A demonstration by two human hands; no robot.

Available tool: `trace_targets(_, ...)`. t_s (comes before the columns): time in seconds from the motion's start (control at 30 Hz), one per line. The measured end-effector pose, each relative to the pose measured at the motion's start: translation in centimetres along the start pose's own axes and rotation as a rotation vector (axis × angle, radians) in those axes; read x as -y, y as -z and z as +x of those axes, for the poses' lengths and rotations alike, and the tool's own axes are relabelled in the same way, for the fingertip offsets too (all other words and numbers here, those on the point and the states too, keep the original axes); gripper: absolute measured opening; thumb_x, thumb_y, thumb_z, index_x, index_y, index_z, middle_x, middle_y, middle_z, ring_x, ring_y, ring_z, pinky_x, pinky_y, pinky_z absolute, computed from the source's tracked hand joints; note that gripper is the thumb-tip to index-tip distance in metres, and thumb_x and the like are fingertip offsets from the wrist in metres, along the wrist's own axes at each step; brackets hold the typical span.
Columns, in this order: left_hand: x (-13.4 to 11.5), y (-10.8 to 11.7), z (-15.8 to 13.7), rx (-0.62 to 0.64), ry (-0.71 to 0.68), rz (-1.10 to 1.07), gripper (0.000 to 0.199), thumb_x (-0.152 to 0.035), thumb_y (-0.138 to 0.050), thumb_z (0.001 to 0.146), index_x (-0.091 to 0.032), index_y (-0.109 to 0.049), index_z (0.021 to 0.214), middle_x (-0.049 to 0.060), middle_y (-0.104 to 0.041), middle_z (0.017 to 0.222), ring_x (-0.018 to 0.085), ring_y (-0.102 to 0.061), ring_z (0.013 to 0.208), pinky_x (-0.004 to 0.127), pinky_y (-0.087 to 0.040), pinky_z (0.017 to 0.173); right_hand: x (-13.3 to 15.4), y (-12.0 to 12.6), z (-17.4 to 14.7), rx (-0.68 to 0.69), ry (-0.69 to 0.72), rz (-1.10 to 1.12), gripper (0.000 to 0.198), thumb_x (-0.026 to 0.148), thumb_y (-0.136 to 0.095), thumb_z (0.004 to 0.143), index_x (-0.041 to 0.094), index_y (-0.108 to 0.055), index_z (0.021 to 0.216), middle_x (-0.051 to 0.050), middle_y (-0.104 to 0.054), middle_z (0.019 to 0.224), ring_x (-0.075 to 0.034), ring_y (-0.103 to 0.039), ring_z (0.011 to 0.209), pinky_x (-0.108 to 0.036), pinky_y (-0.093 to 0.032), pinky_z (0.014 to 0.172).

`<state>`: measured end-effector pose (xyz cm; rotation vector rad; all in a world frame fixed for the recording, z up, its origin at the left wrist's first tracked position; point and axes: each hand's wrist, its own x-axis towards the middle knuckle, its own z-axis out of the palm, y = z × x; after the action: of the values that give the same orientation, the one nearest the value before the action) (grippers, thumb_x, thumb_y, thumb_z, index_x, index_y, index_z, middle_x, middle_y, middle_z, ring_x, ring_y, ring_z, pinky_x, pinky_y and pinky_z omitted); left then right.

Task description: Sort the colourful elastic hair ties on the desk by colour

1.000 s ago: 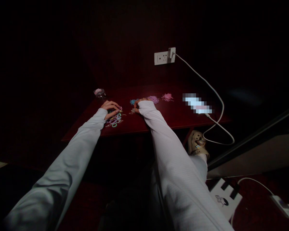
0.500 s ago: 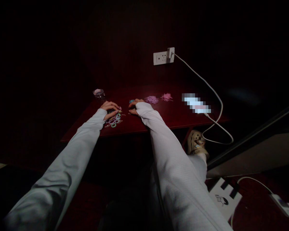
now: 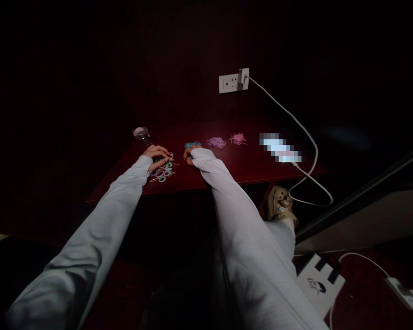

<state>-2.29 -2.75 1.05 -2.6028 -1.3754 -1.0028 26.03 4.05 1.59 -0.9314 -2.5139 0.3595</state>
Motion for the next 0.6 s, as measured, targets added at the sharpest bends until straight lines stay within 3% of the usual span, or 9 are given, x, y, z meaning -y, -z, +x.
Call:
trace_targets(0.13,0.2,-0.1,0.0,-0.008,-0.013,0.001,0.029,-0.046,-0.068,0.109,-0.024,-0.083,0.098,0.007,-0.086,0.12,0.025,-0.073,0.106,0.045,-0.054,0.104,-0.3,-0.1,0.1,-0.002,-0.033,0.032,0.022,0.021,-0.075,0.091,0.026,-0.085,0.11,-0.006,-0.08,0.116,-0.026,-0.067,0.112,-0.035,-0.052,0.099)
trace_targets(0.37,0.1,-0.1,0.0,-0.004,0.005,0.01,0.029,-0.047,-0.066,0.109,-0.025,-0.083,0.098,0.007,-0.086,0.121,0.026,-0.072,0.106,0.047,-0.054,0.105,0.1,-0.7,1.1,-0.127,0.008,0.083,0.023,0.03,-0.076,0.092,0.027,-0.087,0.112,-0.007,-0.078,0.125,-0.029,-0.058,0.122,-0.046,-0.048,0.11)
trace_targets(0.6,0.1,-0.1,0.2,-0.007,-0.02,0.011,0.029,-0.047,-0.066,0.109,-0.025,-0.083,0.099,0.008,-0.086,0.123,0.026,-0.073,0.108,0.047,-0.053,0.107,1.7,-2.2,2.4,-0.103,0.036,0.073,0.018,0.038,-0.084,0.094,0.028,-0.089,0.107,-0.008,-0.077,0.122,-0.03,-0.055,0.121,-0.047,-0.044,0.108)
